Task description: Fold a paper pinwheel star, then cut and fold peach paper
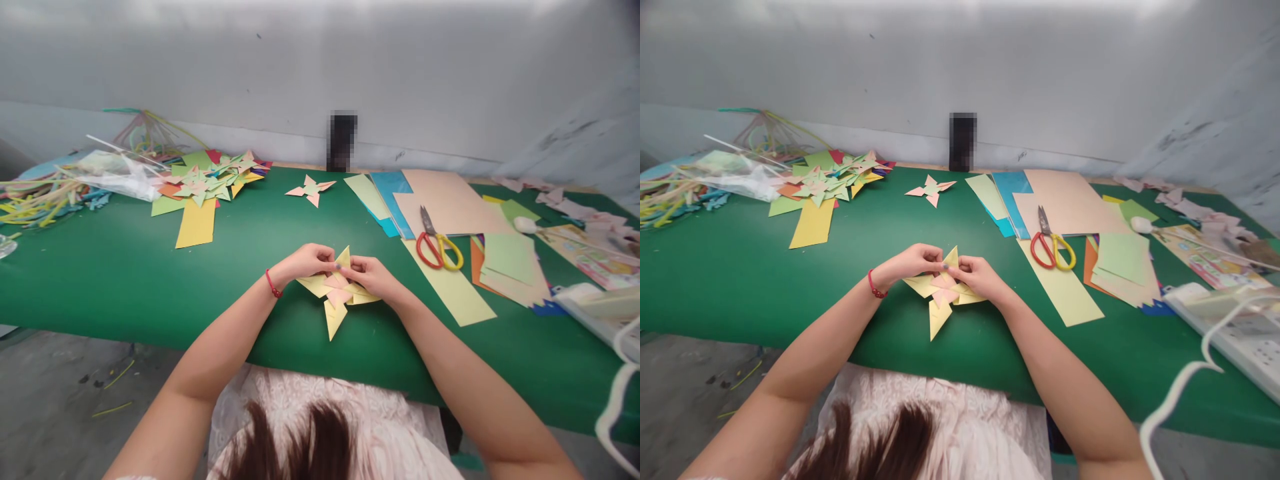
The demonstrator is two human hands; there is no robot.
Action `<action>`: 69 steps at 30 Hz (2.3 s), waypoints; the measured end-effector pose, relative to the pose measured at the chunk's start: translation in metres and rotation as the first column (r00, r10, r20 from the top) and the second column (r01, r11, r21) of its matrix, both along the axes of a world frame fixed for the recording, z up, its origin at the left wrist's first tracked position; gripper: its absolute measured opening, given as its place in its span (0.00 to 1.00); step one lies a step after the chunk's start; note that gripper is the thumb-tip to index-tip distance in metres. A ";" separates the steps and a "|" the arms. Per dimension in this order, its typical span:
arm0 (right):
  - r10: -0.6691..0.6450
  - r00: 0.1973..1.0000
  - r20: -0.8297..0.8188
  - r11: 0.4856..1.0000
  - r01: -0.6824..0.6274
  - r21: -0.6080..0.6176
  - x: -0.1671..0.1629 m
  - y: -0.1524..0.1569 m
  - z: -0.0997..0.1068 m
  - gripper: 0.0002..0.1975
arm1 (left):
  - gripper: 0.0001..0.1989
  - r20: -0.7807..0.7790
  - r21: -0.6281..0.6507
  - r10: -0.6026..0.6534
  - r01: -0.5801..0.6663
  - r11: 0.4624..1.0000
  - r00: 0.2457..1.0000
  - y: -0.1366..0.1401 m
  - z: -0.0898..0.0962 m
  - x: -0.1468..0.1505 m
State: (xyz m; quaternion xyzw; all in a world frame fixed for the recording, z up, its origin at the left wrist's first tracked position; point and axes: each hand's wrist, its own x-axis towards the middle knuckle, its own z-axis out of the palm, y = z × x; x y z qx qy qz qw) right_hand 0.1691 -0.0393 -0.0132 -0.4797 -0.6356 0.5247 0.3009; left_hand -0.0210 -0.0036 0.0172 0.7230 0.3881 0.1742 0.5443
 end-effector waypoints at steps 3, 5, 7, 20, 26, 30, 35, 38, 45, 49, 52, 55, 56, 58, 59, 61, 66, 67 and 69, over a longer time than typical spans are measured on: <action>0.003 1.000 -0.021 1.000 -0.003 -0.021 0.000 0.000 0.001 0.20 | 0.15 0.046 -0.054 -0.015 0.018 0.998 0.999 0.000 0.002 0.001; 0.012 0.999 -0.040 0.999 -0.013 -0.039 0.000 -0.001 0.002 0.20 | 0.15 0.034 -0.049 -0.019 0.020 0.999 0.999 0.000 0.002 0.002; 0.041 0.998 -0.056 0.997 -0.045 -0.063 0.000 -0.002 0.002 0.20 | 0.16 0.020 -0.033 -0.030 0.030 0.999 0.999 0.000 0.002 0.002; 0.127 0.992 -0.018 0.987 -0.128 -0.099 0.001 -0.005 0.008 0.21 | 0.15 0.073 -0.045 -0.053 0.056 0.997 0.996 -0.001 0.002 0.003; 0.141 0.989 -0.037 0.982 -0.145 -0.125 0.002 -0.004 0.004 0.18 | 0.12 0.126 -0.102 -0.020 0.033 0.994 0.992 0.002 0.000 0.003; 0.154 0.988 -0.005 0.983 -0.154 -0.097 0.001 -0.005 0.003 0.18 | 0.12 0.162 -0.188 0.013 0.018 0.982 0.987 0.004 -0.006 0.004; 0.164 0.986 0.035 0.984 -0.161 -0.081 0.001 -0.006 0.003 0.18 | 0.12 0.215 -0.308 0.029 0.039 0.951 0.976 0.004 -0.012 0.005; 0.163 0.986 -0.015 0.981 -0.164 -0.106 0.001 -0.006 0.003 0.18 | 0.14 0.234 -0.385 0.027 0.067 0.921 0.972 0.006 -0.013 0.004; 0.168 0.986 -0.024 0.979 -0.169 -0.117 0.002 -0.005 0.004 0.19 | 0.14 0.256 -0.436 0.082 0.039 0.899 0.963 0.007 -0.014 0.003; 0.177 0.984 0.005 0.980 -0.176 -0.088 0.002 -0.005 0.004 0.19 | 0.13 0.218 -0.383 0.143 -0.050 0.922 0.965 0.004 -0.014 0.006; 0.172 0.985 0.025 0.983 -0.169 -0.072 0.002 -0.004 0.003 0.20 | 0.13 0.212 -0.374 0.189 -0.099 0.922 0.959 0.001 -0.014 0.009; 0.155 0.988 0.024 0.986 -0.153 -0.071 0.002 -0.003 0.002 0.21 | 0.14 0.207 -0.336 0.214 -0.136 0.932 0.955 0.000 -0.013 0.010; 0.155 0.988 0.022 0.985 -0.153 -0.077 0.002 -0.003 0.002 0.21 | 0.14 0.205 -0.316 0.219 -0.147 0.937 0.954 -0.001 -0.012 0.009; 0.159 0.987 0.018 0.984 -0.157 -0.084 0.002 -0.003 0.001 0.21 | 0.15 0.203 -0.280 0.210 -0.149 0.948 0.956 -0.001 -0.010 0.008; 0.161 0.987 0.017 0.984 -0.159 -0.084 0.002 -0.003 0.001 0.20 | 0.14 0.198 -0.263 0.191 -0.135 0.955 0.961 -0.001 -0.008 0.007; 0.158 0.987 0.016 0.985 -0.157 -0.076 0.002 -0.004 0.001 0.20 | 0.13 0.182 -0.223 0.139 -0.097 0.970 0.973 -0.001 -0.006 0.004; 0.151 0.988 0.020 0.987 -0.150 -0.063 0.002 -0.003 0.002 0.20 | 0.11 0.155 -0.137 0.121 -0.100 0.986 0.981 0.000 -0.009 0.003; 0.151 0.988 0.024 0.987 -0.149 -0.058 0.002 -0.003 0.002 0.21 | 0.11 0.156 -0.131 0.131 -0.111 0.985 0.979 0.000 -0.011 0.004; 0.149 0.988 0.036 0.988 -0.147 -0.049 0.003 -0.003 0.003 0.22 | 0.12 0.159 -0.123 0.154 -0.135 0.983 0.975 0.001 -0.015 0.006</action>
